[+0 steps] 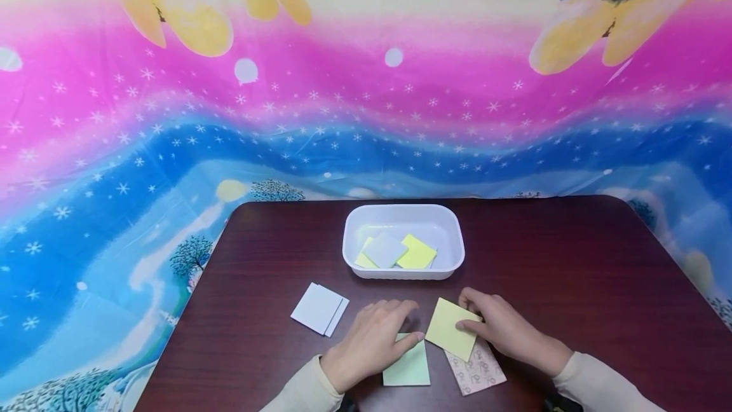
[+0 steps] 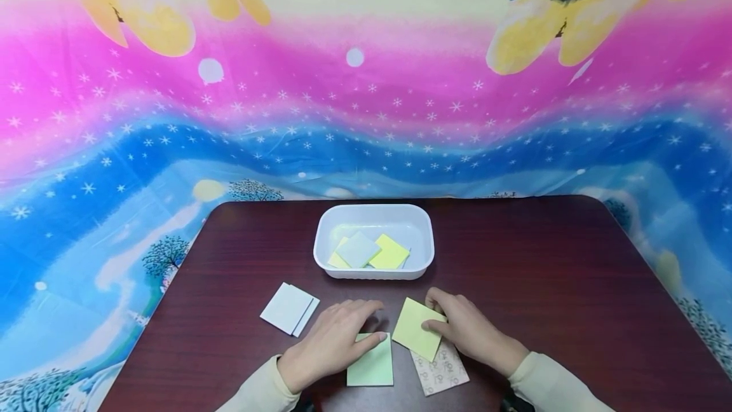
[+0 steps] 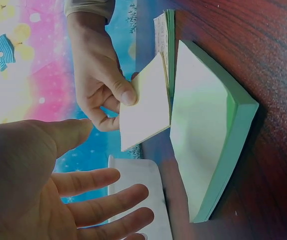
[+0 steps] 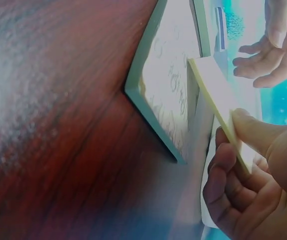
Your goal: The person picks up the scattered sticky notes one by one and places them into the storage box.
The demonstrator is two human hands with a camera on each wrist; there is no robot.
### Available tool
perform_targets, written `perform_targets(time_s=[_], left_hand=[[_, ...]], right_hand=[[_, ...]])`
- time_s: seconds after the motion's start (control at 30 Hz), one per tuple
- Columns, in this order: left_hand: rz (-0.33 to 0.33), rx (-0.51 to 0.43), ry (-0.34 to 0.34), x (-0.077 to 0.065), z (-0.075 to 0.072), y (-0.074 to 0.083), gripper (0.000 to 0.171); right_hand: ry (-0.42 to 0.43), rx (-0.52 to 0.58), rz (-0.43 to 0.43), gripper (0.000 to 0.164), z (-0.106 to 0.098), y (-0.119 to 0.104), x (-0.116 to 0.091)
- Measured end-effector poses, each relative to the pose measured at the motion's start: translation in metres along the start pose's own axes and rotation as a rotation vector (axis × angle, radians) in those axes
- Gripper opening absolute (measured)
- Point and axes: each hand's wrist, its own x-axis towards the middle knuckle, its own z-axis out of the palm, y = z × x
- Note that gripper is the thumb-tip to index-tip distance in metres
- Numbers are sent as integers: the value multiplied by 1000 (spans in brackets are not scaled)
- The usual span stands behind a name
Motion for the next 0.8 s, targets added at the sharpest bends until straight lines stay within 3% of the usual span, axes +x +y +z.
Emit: perform_targets(time_s=[0.2, 0.8], left_hand=[[-13, 8, -9, -1, -1, -1, 43], [-41, 8, -27, -2, -2, -1, 44]], right_hand=[[11, 27, -42, 23, 0, 0, 0], [23, 12, -52, 22, -9, -4, -1]])
